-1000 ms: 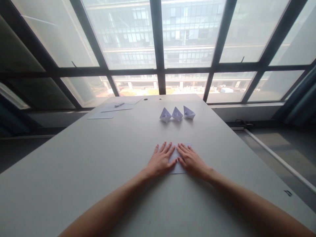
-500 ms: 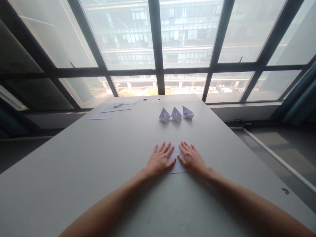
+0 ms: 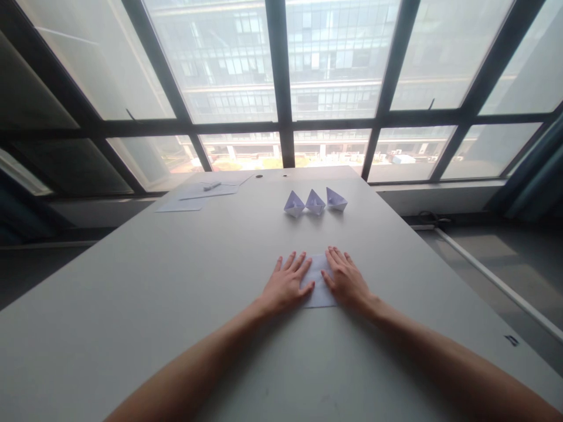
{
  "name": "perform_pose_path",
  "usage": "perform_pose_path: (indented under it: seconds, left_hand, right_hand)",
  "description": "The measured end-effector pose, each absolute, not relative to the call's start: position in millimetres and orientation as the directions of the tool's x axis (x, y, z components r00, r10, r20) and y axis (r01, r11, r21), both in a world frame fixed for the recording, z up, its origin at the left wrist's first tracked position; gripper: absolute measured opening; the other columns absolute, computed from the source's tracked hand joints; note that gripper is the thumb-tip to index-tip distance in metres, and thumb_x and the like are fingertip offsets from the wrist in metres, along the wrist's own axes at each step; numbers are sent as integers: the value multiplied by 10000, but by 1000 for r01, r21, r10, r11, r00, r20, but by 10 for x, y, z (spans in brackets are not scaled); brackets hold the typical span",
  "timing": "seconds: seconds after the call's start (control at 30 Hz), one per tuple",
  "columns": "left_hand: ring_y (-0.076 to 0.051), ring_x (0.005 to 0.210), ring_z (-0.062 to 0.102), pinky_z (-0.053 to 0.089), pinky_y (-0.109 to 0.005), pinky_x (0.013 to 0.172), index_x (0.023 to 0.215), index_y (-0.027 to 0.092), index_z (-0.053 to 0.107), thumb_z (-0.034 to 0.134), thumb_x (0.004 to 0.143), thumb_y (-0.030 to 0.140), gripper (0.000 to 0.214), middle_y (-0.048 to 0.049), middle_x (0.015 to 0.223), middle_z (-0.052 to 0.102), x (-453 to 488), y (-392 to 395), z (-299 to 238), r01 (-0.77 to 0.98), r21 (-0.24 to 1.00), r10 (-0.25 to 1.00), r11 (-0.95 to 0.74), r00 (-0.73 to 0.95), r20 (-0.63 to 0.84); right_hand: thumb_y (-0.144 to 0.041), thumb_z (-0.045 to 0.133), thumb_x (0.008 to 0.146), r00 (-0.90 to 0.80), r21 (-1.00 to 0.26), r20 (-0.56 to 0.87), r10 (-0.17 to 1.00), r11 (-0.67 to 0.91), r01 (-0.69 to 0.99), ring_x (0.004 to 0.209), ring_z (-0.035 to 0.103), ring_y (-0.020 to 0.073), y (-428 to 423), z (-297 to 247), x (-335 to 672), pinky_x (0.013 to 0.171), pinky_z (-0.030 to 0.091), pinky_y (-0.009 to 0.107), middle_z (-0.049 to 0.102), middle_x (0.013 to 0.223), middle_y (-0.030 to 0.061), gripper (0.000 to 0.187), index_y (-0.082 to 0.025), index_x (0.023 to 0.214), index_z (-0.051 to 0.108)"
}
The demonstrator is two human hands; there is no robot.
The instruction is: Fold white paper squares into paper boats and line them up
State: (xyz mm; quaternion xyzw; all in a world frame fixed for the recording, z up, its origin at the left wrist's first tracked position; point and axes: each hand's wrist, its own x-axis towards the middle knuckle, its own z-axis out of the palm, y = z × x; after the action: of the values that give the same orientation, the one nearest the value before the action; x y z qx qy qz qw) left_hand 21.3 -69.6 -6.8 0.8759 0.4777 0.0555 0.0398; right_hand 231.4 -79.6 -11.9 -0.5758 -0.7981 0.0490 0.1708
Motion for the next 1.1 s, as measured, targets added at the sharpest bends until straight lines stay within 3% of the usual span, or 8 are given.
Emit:
perform_pose_path:
  seconds: [0.17,0.37,1.1]
  left_hand:
    - [-296,1501,145,106,-529,1199,1548,277,271,310,973,595,658,-30,1626,211,212,-715,-48,830,128,840,-543,540,63]
    - [-294,1504,134,102,-528,1200,1554,276,253,284,974,620,675,-32,1629,201,209,-717,-52,832,126,841,-540,537,60]
    - [-301,1499,157,118,-537,1197,1542,266,288,322,977,581,648,-43,1623,218,205,-710,-70,828,126,837,-547,540,83]
  right_hand:
    - [-353,377,973,-396,-307,256,882,463,832,1475,242,241,-781,-101,2314,1214,180,443,318,1567,160,596,-68,1497,366]
    - [-374,401,974,-507,-319,161,847,531,785,1465,271,233,-803,-68,2304,1210,198,438,325,1561,164,613,-75,1506,347]
    - [-389,396,977,-384,-276,163,909,416,867,1465,267,266,-805,-120,2290,1206,183,439,316,1562,189,627,-38,1495,359]
